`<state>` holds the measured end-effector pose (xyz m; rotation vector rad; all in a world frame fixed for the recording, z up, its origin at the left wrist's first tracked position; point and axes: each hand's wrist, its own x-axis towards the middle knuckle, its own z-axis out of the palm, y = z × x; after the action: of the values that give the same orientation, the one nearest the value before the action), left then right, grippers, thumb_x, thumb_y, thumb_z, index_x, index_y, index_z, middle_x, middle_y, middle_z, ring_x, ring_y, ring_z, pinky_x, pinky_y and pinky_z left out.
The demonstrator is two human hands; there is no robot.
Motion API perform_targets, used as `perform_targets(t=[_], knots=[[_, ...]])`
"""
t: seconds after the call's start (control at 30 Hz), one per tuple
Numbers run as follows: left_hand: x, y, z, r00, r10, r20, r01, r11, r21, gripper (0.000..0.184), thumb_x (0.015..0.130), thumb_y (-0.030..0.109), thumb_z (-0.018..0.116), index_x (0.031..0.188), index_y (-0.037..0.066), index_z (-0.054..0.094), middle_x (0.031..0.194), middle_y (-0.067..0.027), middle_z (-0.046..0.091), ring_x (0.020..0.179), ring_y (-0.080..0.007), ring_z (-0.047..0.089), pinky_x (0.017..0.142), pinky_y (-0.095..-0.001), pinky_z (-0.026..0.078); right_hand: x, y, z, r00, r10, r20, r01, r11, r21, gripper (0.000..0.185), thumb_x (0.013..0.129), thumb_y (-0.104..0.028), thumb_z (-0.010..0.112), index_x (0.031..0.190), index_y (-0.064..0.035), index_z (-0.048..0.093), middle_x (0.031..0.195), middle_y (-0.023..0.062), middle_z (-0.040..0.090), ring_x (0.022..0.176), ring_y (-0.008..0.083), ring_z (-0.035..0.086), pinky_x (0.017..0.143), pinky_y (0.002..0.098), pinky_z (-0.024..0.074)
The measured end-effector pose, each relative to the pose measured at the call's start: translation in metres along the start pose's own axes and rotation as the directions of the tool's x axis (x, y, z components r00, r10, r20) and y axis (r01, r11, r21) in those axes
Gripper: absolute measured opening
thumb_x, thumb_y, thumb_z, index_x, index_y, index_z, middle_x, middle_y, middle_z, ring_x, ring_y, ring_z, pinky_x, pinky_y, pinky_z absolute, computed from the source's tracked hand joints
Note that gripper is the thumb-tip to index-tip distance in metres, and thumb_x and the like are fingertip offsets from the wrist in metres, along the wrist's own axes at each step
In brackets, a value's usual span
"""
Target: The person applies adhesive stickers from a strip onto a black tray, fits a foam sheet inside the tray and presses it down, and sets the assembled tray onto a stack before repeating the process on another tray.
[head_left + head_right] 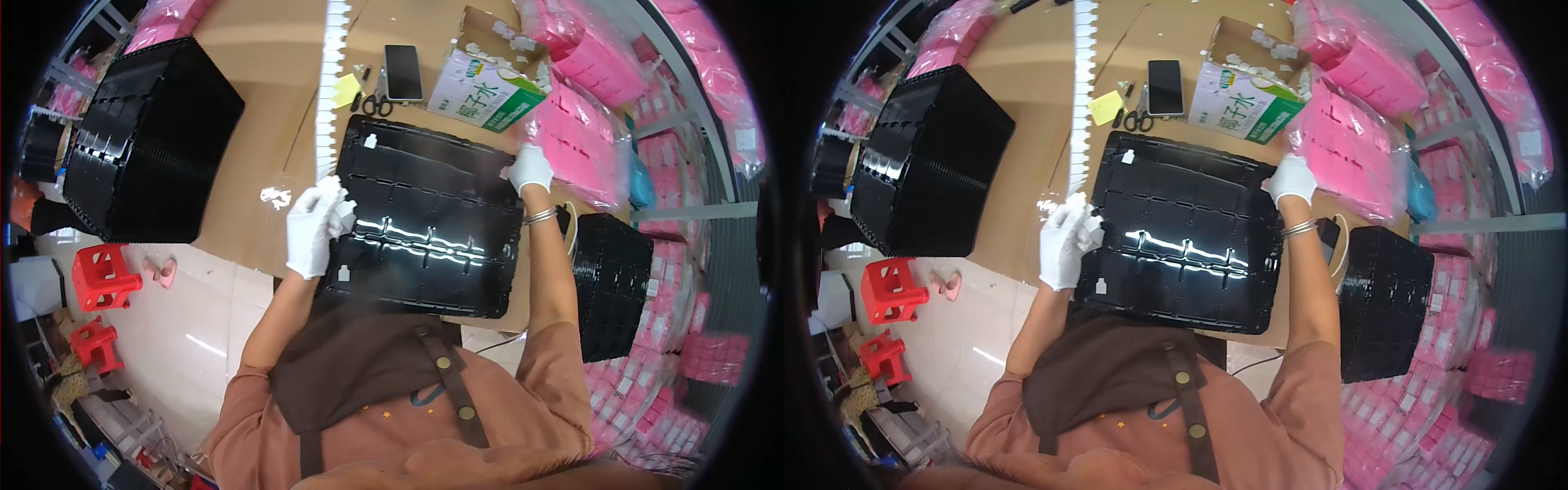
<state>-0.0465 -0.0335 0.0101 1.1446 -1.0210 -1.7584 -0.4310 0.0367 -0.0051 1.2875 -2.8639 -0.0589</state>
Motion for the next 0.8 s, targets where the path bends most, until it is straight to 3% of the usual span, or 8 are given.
perform_targets(t=[0.1,0.17,0.33,0.43,0.53,0.67,0.7,0.8], knots=[[-0.009,0.004,0.016,0.999,0.021,-0.033,-0.02,0.999,0.05,0.02,0.094,0.019,0.066,0.101,0.001,0.067,0.064,0.0003,0.058,0.048,-0.0032,0.046,0.048,-0.0176,0.037,-0.037,-0.049,-0.021,0.986,-0.168,-0.008,0.153,0.88,0.449,0.041,0.069,-0.028,0.085,0.095,-0.0024,0.066,0.093,0.0166,0.067,0.083,0.0299,0.068,0.075,0.039,0.0542],[-0.013,0.001,0.018,0.999,0.041,0.017,-0.043,0.996,0.085,0.021,0.094,0.02,0.066,0.102,0.0,0.067,0.067,-0.0007,0.06,0.05,-0.0034,0.048,0.049,-0.0181,0.038,-0.09,-0.107,-0.033,0.929,-0.367,0.056,0.119,0.437,0.892,0.031,0.074,-0.02,0.082,0.094,-0.003,0.066,0.086,0.0083,0.067,0.075,0.0148,0.062,0.069,0.0301,0.0518],[-0.022,0.002,0.016,0.994,0.101,0.034,-0.103,0.992,0.067,0.021,0.094,0.019,0.065,0.099,-0.001,0.068,0.077,-0.0033,0.064,0.055,-0.0039,0.052,0.05,-0.0195,0.043,-0.166,-0.181,-0.022,0.892,-0.42,0.167,-0.19,-0.013,0.982,0.015,0.084,-0.011,0.073,0.095,-0.0028,0.068,0.081,-0.0002,0.064,0.072,0.0055,0.055,0.066,0.0236,0.0459],[-0.023,0.01,0.01,0.997,-0.006,0.083,0.002,0.999,0.044,0.023,0.094,0.02,0.065,0.1,-0.002,0.068,0.078,-0.0041,0.064,0.056,-0.0056,0.054,0.049,-0.0203,0.042,-0.179,-0.184,-0.024,0.931,-0.334,0.145,-0.17,-0.048,0.984,0.011,0.081,-0.007,0.073,0.09,-0.0028,0.068,0.08,0.0015,0.064,0.072,0.0088,0.058,0.065,0.0248,0.0466],[-0.021,0.007,0.008,0.988,-0.062,0.141,0.074,0.994,-0.083,0.026,0.096,0.02,0.061,0.109,-0.002,0.064,0.086,-0.0049,0.065,0.06,-0.0064,0.055,0.05,-0.0203,0.042,-0.186,-0.184,-0.026,0.956,-0.201,-0.211,0.214,-0.008,0.977,0.01,0.076,-0.005,0.074,0.084,-0.0025,0.068,0.079,0.0041,0.064,0.071,0.0139,0.06,0.066,0.0256,0.0475],[-0.018,0.002,0.005,0.991,-0.004,0.132,0.035,0.972,-0.232,0.025,0.1,0.018,0.053,0.117,-0.001,0.058,0.09,-0.0018,0.059,0.066,-0.005,0.052,0.055,-0.0187,0.041,-0.186,-0.142,-0.057,0.887,-0.242,-0.394,0.43,0.116,0.895,0.008,0.072,0.001,0.072,0.078,-0.0022,0.067,0.086,0.0063,0.062,0.077,0.0177,0.061,0.069,0.0271,0.0486],[-0.013,0.004,-0.002,0.993,0.003,0.117,0.038,0.937,-0.348,0.023,0.101,0.016,0.052,0.116,-0.001,0.058,0.088,-0.0011,0.058,0.066,-0.0045,0.051,0.054,-0.0185,0.04,-0.187,-0.119,-0.073,0.915,-0.262,-0.306,0.366,0.221,0.904,0.008,0.071,0.001,0.072,0.076,-0.0022,0.067,0.087,0.0065,0.062,0.08,0.0181,0.06,0.072,0.0285,0.0487],[-0.011,0.014,-0.031,0.989,0.14,-0.042,-0.144,0.985,-0.095,0.027,0.099,0.016,0.057,0.118,-0.003,0.061,0.088,-0.0052,0.063,0.066,-0.0045,0.052,0.053,-0.0174,0.04,-0.181,-0.03,-0.06,0.958,-0.206,-0.199,0.274,0.455,0.847,0.009,0.066,0.003,0.07,0.073,-0.001,0.066,0.083,0.0086,0.061,0.076,0.0196,0.061,0.069,0.03,0.0497]])
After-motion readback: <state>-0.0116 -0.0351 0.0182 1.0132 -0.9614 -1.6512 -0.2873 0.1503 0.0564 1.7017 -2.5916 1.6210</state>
